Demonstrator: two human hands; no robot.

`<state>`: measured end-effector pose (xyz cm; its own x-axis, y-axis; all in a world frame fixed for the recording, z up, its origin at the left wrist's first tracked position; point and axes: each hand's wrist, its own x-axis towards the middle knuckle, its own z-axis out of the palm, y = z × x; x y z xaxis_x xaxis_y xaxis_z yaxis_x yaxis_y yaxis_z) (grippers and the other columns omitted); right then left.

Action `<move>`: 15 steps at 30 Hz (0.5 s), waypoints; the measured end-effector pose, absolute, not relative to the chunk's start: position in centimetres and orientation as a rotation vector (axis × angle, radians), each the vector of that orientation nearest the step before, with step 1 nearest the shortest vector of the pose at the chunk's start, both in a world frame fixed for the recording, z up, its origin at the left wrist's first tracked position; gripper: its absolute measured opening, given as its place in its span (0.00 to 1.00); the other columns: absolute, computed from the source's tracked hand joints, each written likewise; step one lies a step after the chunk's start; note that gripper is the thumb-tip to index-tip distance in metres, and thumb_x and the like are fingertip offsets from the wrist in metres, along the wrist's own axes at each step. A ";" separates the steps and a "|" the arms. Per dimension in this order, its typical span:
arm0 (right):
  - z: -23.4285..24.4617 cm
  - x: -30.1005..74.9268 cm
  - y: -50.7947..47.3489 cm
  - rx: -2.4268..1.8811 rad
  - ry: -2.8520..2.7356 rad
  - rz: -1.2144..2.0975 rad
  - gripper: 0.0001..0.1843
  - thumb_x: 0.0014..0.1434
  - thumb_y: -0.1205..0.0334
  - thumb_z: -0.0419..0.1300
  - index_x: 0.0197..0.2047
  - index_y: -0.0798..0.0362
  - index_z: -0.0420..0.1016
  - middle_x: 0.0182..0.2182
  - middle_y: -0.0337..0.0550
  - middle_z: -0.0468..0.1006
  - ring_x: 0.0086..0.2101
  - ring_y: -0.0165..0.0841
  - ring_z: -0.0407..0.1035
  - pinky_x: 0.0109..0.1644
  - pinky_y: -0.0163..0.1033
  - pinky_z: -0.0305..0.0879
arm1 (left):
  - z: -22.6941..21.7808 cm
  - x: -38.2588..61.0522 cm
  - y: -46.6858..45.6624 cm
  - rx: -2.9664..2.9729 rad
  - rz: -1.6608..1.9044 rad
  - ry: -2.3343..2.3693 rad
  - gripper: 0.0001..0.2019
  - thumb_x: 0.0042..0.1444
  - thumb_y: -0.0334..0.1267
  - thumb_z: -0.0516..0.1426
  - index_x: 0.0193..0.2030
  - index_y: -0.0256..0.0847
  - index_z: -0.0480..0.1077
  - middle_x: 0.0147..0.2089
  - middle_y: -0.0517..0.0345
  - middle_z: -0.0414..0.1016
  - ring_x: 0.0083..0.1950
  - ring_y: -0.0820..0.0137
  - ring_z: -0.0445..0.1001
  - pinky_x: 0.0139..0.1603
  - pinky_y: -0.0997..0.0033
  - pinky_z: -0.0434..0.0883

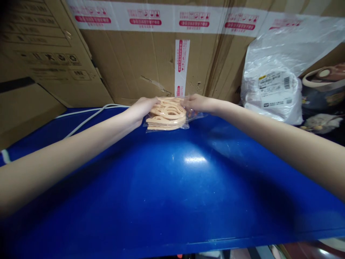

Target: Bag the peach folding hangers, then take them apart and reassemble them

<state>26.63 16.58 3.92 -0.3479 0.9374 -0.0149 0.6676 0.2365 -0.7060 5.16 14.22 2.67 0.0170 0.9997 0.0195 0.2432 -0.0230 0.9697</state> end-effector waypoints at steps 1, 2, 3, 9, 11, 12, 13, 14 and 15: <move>3.9 26.4 16.1 -1.427 -2.057 0.932 0.16 0.63 0.46 0.59 0.41 0.48 0.81 0.37 0.44 0.82 0.33 0.35 0.75 0.34 0.40 0.74 | 3.0 5.4 13.8 1.381 1.112 1.336 0.05 0.54 0.33 0.55 0.33 0.36 0.71 0.34 0.47 0.79 0.41 0.60 0.80 0.44 0.63 0.75; 3.9 26.2 15.6 -1.375 -2.018 0.989 0.18 0.63 0.44 0.59 0.45 0.46 0.81 0.42 0.45 0.82 0.35 0.37 0.76 0.34 0.41 0.75 | 3.3 5.5 13.4 1.366 1.134 1.312 0.04 0.55 0.32 0.55 0.31 0.37 0.70 0.31 0.49 0.77 0.38 0.63 0.79 0.42 0.66 0.75; 4.0 26.0 14.9 -1.326 -1.991 1.039 0.19 0.62 0.42 0.60 0.49 0.44 0.80 0.46 0.44 0.82 0.38 0.38 0.76 0.34 0.42 0.76 | 3.6 5.6 12.9 1.361 1.158 1.295 0.05 0.55 0.31 0.54 0.30 0.37 0.69 0.30 0.51 0.76 0.36 0.65 0.79 0.41 0.68 0.75; 4.5 24.3 9.2 -1.178 -1.838 1.184 0.18 0.61 0.47 0.63 0.50 0.47 0.78 0.51 0.45 0.80 0.53 0.42 0.73 0.53 0.46 0.73 | 5.8 4.3 9.2 1.010 1.106 1.029 0.07 0.58 0.27 0.55 0.41 0.33 0.74 0.34 0.51 0.80 0.38 0.67 0.80 0.47 0.66 0.77; 4.0 23.9 6.7 -1.198 -1.717 1.235 0.20 0.57 0.50 0.67 0.51 0.48 0.76 0.50 0.46 0.80 0.53 0.45 0.73 0.54 0.49 0.73 | 5.9 3.5 7.1 0.949 0.959 1.009 0.09 0.59 0.27 0.55 0.44 0.31 0.75 0.34 0.49 0.82 0.38 0.66 0.82 0.46 0.67 0.78; 3.7 23.7 5.5 -1.221 -1.646 1.240 0.24 0.54 0.52 0.69 0.53 0.47 0.73 0.51 0.46 0.80 0.53 0.46 0.73 0.53 0.51 0.74 | 5.8 3.1 6.0 0.929 0.938 1.015 0.10 0.59 0.26 0.55 0.44 0.31 0.76 0.33 0.48 0.82 0.37 0.66 0.82 0.43 0.69 0.78; 3.3 23.6 4.3 -1.254 -1.567 1.244 0.30 0.50 0.54 0.72 0.55 0.47 0.71 0.51 0.46 0.80 0.52 0.47 0.74 0.52 0.51 0.74 | 5.5 2.7 4.8 0.915 0.942 1.013 0.11 0.59 0.25 0.55 0.45 0.31 0.76 0.34 0.48 0.83 0.35 0.66 0.82 0.39 0.71 0.78; 2.9 23.5 3.2 -1.302 -1.491 1.281 0.34 0.47 0.55 0.74 0.56 0.47 0.70 0.52 0.47 0.79 0.51 0.47 0.75 0.52 0.52 0.75 | 5.1 2.3 3.6 0.897 0.949 1.015 0.11 0.58 0.25 0.56 0.46 0.31 0.76 0.34 0.48 0.83 0.34 0.67 0.82 0.36 0.73 0.78; 2.6 23.4 2.1 -1.333 -1.442 1.343 0.37 0.46 0.56 0.75 0.58 0.47 0.69 0.54 0.48 0.79 0.51 0.47 0.75 0.53 0.53 0.74 | 4.8 1.9 2.4 0.881 0.947 1.003 0.10 0.58 0.25 0.57 0.46 0.32 0.76 0.35 0.48 0.83 0.32 0.68 0.82 0.34 0.74 0.78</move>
